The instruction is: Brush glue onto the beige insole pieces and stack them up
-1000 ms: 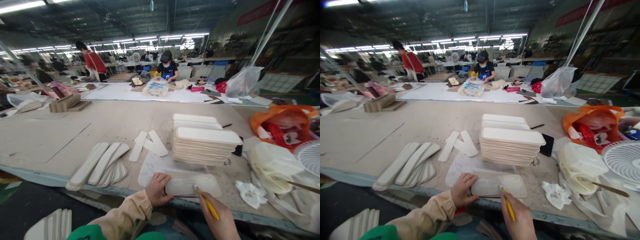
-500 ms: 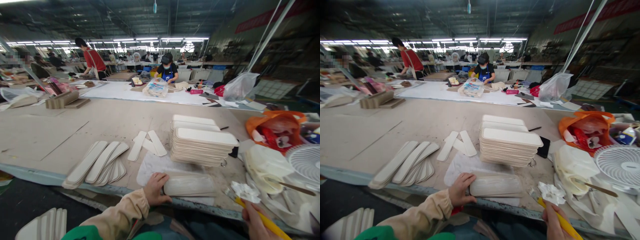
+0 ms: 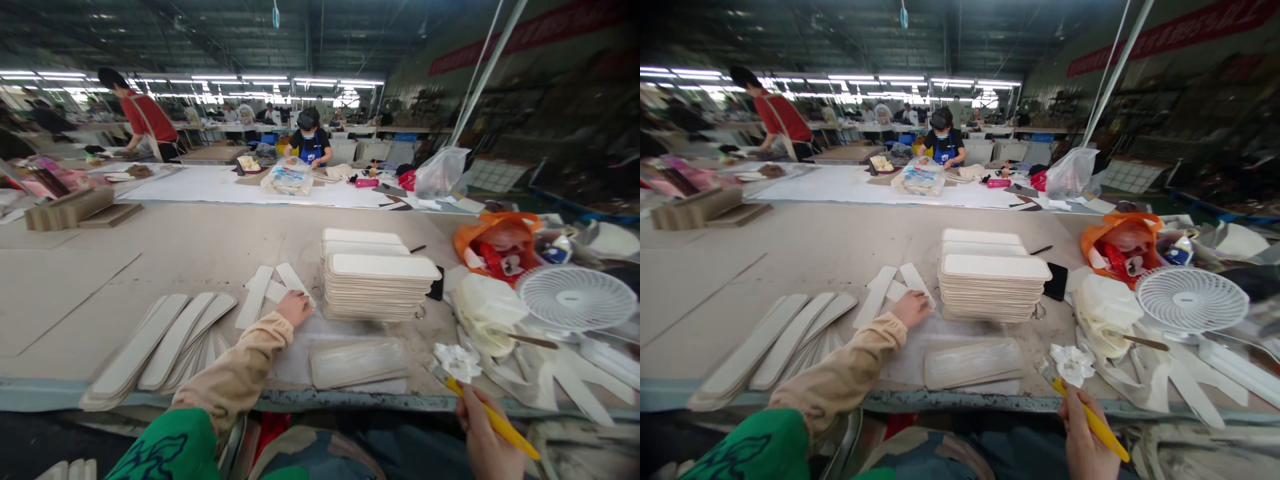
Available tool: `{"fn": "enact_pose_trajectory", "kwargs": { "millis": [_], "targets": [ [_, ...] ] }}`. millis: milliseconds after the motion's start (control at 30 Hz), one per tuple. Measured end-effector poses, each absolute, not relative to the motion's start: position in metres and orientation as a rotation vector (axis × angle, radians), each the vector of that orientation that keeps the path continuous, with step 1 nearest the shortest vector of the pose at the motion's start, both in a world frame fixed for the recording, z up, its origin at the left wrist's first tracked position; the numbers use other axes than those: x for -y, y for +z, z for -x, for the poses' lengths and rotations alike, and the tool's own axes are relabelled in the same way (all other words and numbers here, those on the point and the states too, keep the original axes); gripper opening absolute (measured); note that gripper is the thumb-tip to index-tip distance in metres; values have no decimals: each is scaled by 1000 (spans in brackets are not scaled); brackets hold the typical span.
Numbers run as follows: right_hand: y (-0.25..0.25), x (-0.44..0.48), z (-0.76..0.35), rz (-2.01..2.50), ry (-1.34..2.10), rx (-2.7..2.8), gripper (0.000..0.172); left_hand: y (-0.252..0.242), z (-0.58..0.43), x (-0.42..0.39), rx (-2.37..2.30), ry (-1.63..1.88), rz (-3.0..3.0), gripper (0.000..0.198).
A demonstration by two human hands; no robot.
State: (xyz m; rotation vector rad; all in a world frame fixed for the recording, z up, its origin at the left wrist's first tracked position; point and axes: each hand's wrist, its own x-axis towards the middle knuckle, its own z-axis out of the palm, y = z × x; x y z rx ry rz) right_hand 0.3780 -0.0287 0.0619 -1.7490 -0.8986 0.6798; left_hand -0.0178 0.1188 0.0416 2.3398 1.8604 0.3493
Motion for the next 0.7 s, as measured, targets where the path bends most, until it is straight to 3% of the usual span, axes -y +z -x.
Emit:
{"fn": "enact_pose_trajectory", "kwargs": {
  "millis": [400, 700],
  "targets": [
    [49, 28, -378, 1664, 744, 873, 49, 46, 10, -120, -1873, -24, -2347, 29],
    [60, 29, -373, 1665, 777, 864, 49, 53, 7, -125, -1980, 11, -2233, 25]
  ]
}}
